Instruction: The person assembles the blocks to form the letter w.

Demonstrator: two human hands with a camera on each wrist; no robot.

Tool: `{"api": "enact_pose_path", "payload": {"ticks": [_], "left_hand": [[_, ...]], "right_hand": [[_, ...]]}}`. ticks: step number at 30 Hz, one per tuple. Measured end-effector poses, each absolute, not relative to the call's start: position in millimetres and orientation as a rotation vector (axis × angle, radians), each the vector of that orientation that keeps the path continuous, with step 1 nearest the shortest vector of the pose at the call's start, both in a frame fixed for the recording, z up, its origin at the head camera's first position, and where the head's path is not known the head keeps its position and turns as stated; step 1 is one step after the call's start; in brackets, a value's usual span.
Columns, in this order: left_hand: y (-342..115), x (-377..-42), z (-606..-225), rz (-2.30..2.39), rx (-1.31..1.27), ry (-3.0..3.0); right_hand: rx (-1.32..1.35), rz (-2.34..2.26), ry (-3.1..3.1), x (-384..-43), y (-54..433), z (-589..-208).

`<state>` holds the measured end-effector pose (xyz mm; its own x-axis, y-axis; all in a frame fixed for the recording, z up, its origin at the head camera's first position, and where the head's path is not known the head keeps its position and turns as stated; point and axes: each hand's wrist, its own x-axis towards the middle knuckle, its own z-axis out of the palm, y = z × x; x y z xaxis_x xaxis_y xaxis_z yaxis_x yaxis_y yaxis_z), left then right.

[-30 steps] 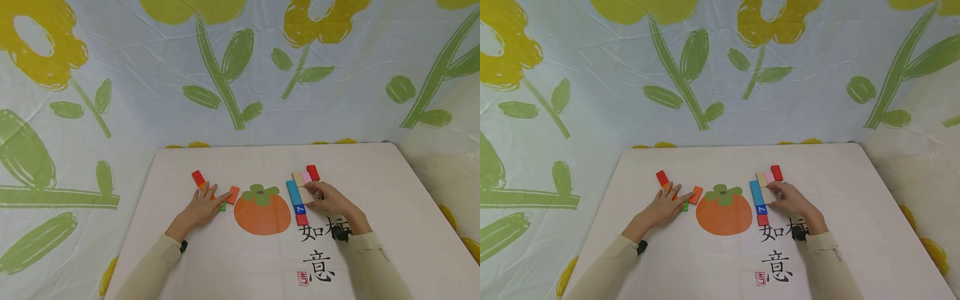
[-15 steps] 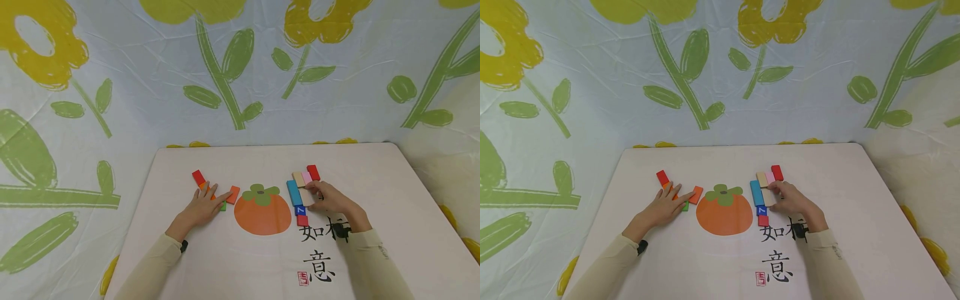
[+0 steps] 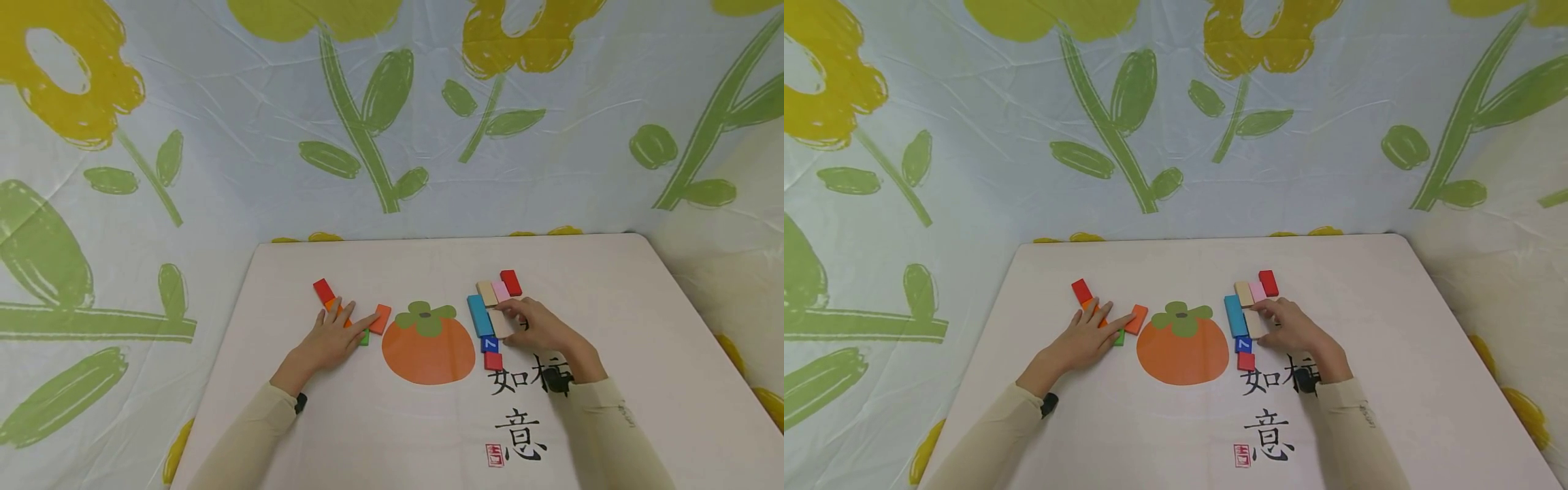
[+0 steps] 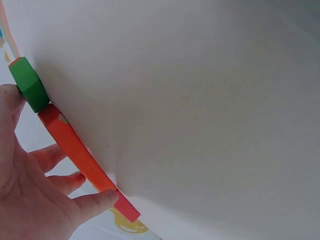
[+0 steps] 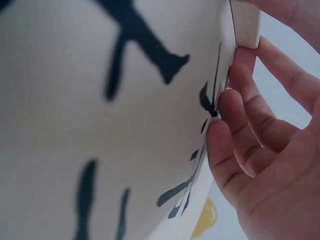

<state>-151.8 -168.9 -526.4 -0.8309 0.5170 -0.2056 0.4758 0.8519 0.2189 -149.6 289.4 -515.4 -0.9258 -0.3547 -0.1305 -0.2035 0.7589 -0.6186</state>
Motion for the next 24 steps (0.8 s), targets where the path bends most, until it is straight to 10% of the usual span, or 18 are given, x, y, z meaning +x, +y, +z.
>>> {"api": "enact_pose_path", "payload": {"ticks": [24], "left_hand": [[-168.0,-151.8,-526.7,0.248,0.751,2.772]], "right_hand": [[-0.383,-1.068,2.75,-155.8,257.3,-503.8]]}}
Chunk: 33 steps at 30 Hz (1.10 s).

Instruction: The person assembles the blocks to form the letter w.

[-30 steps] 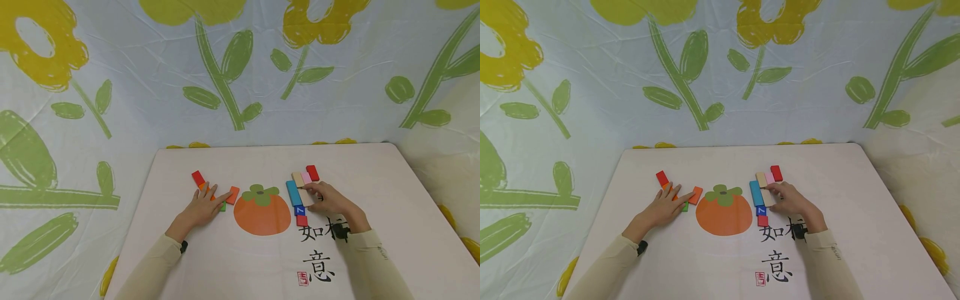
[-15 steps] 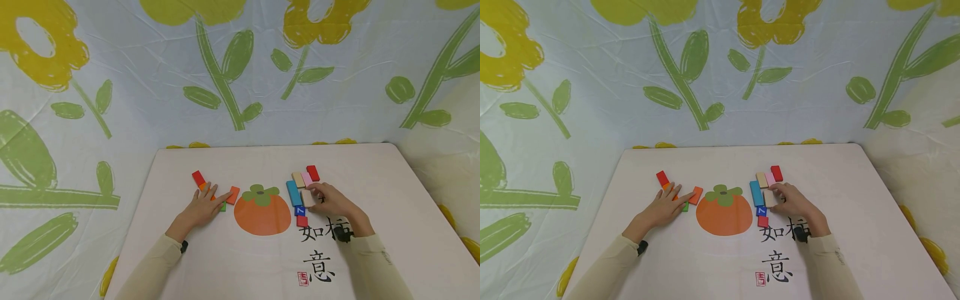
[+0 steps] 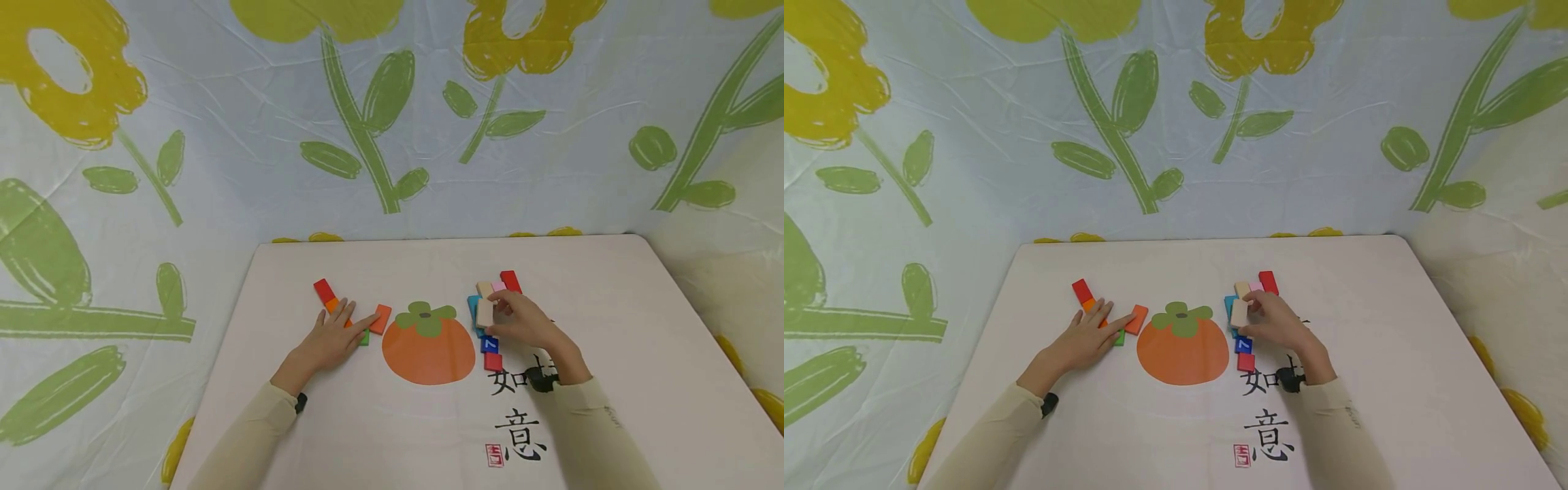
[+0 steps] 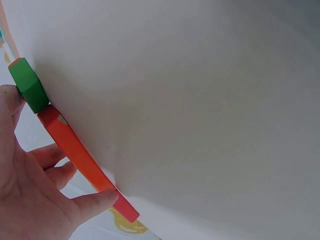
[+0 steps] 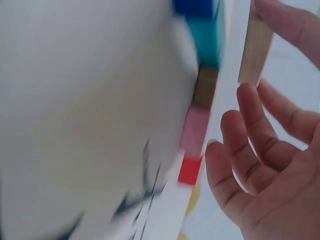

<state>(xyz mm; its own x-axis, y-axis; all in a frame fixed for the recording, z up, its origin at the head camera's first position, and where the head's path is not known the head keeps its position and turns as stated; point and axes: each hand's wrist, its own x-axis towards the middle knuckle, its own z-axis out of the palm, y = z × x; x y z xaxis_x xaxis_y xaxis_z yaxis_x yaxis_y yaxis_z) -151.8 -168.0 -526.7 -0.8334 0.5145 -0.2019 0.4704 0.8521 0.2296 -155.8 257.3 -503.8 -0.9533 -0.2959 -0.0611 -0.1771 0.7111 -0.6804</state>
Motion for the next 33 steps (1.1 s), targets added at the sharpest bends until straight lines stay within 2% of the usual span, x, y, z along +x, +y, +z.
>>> {"api": "enact_pose_path", "payload": {"ticks": [9,33], "left_hand": [[-168.6,-152.1,-525.9,0.251,0.747,2.763],[-169.3,-149.5,-520.7,0.256,0.765,2.765]], "right_hand": [[-0.465,-1.133,2.752,-170.1,215.4,-497.0],[-0.287,-1.3,2.633,-208.1,100.9,-508.3]]}}
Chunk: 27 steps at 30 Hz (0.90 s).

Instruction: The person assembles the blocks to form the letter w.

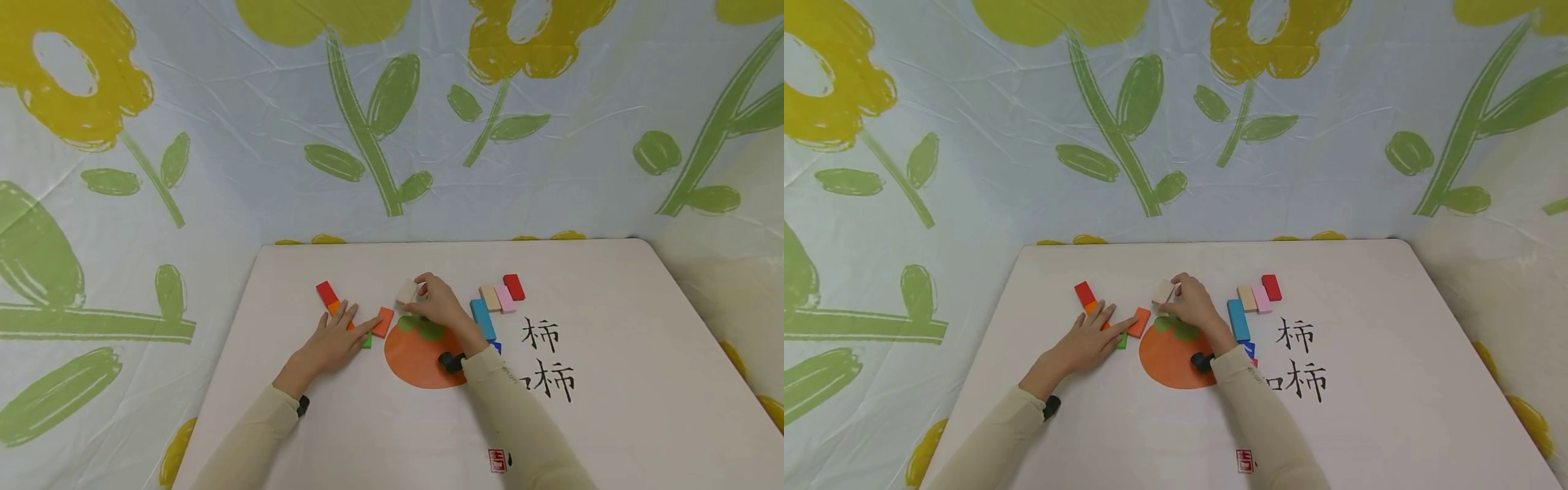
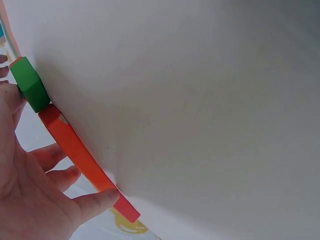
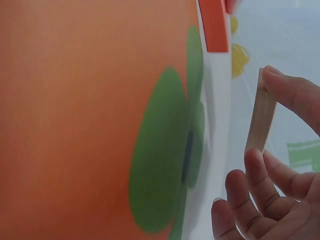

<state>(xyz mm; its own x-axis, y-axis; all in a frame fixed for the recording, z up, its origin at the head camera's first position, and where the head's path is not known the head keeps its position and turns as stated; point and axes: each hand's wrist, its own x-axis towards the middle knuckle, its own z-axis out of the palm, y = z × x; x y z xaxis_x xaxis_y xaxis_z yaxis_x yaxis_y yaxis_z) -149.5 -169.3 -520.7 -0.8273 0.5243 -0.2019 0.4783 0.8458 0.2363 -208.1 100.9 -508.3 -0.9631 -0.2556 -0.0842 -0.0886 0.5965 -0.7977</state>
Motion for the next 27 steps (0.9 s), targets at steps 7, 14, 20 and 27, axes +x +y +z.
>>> {"api": "enact_pose_path", "payload": {"ticks": [7,14,20,27], "left_hand": [[-169.0,-149.1,-522.2,0.256,0.765,2.765],[-169.3,-149.1,-523.7,0.235,0.774,2.765],[-169.3,-149.0,-523.0,0.234,0.784,2.778],[-169.7,-150.2,-524.2,0.215,0.776,2.785]], "right_hand": [[-0.292,-1.277,2.65,-211.1,82.4,-516.5],[-0.297,-1.266,2.646,-211.9,76.0,-521.5],[-0.297,-1.212,2.659,-214.7,73.1,-520.8],[-0.265,-1.142,2.644,-218.5,71.5,-518.6]]}}
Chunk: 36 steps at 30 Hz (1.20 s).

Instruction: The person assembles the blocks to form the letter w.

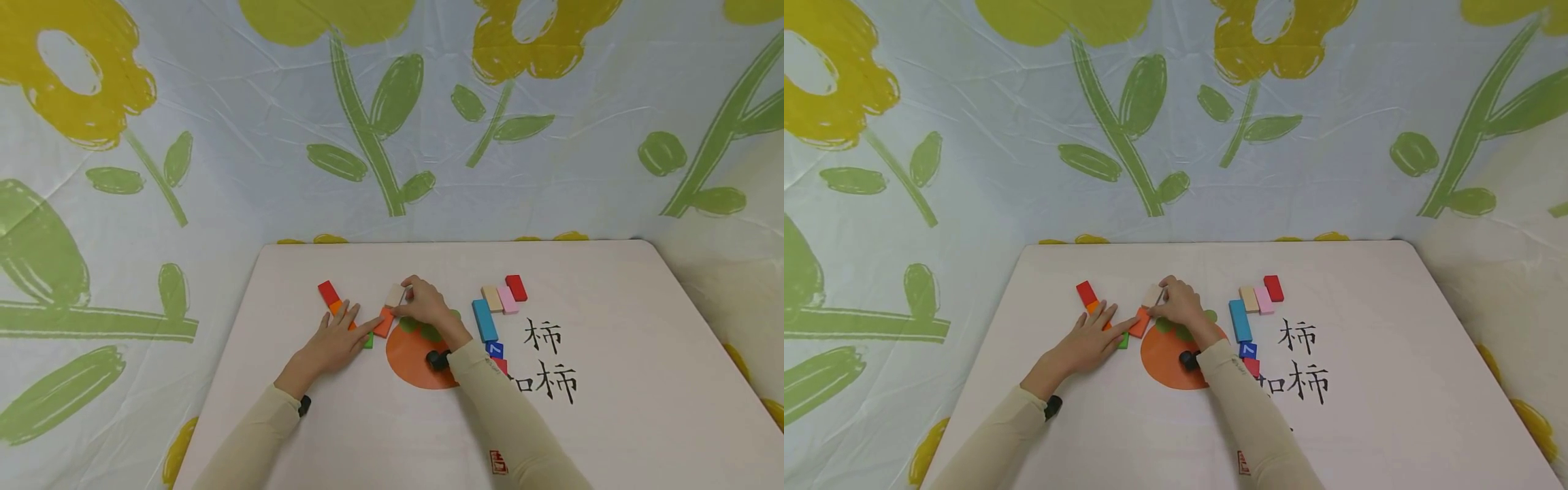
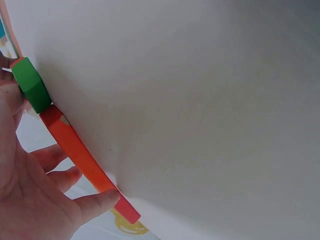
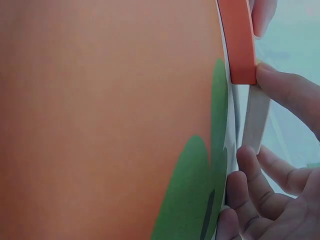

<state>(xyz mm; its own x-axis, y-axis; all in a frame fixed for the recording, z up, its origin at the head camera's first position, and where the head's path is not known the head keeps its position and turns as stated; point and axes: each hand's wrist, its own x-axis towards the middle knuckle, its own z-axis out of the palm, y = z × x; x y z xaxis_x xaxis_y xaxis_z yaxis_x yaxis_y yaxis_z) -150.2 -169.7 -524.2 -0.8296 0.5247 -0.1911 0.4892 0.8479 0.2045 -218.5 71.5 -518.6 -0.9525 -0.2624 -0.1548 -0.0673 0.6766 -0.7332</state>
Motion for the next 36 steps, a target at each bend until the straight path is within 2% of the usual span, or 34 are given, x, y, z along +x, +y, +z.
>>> {"api": "enact_pose_path", "payload": {"ticks": [36], "left_hand": [[-169.2,-150.4,-517.3,0.19,0.809,2.79]], "right_hand": [[-0.307,-1.118,2.656,-218.2,72.7,-519.3]]}}
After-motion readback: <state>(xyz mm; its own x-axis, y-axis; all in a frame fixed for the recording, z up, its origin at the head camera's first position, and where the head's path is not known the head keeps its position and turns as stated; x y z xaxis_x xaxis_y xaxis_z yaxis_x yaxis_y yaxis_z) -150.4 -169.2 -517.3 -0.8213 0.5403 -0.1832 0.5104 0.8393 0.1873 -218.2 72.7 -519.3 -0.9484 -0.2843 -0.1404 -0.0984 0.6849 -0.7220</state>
